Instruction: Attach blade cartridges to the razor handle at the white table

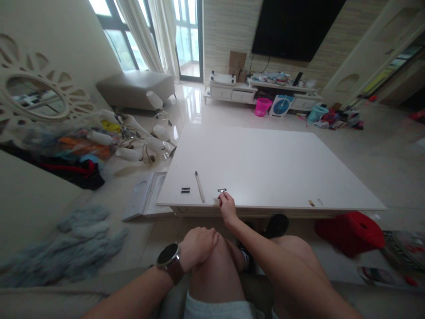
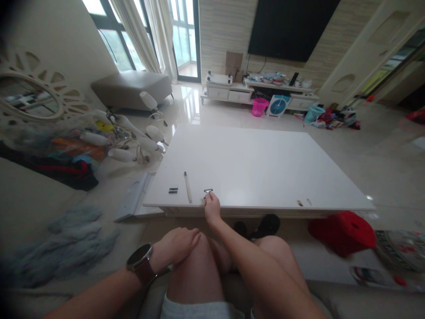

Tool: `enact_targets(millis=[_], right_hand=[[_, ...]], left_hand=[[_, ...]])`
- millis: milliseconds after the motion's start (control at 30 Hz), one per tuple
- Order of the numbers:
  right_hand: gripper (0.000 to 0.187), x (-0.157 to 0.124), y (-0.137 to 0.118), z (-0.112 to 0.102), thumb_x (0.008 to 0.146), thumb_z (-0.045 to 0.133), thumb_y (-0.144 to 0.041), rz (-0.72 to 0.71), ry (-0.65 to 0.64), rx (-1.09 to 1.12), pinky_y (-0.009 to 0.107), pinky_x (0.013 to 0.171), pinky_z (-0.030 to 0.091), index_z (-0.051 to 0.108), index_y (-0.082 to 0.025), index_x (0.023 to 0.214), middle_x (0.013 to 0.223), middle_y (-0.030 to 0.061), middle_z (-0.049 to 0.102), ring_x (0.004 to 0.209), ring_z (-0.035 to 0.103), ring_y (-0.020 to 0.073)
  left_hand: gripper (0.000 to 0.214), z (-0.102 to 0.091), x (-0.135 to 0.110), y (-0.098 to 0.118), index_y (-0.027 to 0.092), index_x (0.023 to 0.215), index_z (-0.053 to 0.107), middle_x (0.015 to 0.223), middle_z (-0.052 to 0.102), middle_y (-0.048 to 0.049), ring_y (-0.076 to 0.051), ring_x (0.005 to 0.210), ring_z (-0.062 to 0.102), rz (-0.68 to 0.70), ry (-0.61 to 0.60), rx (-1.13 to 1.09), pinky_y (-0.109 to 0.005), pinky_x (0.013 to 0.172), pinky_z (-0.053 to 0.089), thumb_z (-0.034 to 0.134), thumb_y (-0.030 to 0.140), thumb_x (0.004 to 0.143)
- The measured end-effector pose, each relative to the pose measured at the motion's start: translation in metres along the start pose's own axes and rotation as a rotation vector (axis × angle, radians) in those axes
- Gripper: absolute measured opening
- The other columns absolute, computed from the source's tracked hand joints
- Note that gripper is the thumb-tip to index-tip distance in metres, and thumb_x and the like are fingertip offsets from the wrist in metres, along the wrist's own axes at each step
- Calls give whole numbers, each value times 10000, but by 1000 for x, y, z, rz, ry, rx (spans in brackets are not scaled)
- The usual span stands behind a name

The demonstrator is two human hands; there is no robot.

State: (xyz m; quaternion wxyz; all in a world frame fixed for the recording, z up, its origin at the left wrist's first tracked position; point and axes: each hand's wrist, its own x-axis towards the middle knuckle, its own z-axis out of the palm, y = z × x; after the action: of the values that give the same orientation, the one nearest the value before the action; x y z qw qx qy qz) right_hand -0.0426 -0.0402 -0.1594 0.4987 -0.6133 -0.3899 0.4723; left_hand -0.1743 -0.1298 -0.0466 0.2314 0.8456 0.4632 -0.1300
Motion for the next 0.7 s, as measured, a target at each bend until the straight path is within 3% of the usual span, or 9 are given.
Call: enact_targets(millis=[700], right_hand=[[354,1,4,0,837,498,-520,60,-7,10,248,476,297,503,-221,648,496,-48,438,478,392,128]], left_hand=[[466,-2,-1,0,128,1048,690,989,739,-154,-324,922,715,14,-11,4,-467,821,565,248,273,1020]])
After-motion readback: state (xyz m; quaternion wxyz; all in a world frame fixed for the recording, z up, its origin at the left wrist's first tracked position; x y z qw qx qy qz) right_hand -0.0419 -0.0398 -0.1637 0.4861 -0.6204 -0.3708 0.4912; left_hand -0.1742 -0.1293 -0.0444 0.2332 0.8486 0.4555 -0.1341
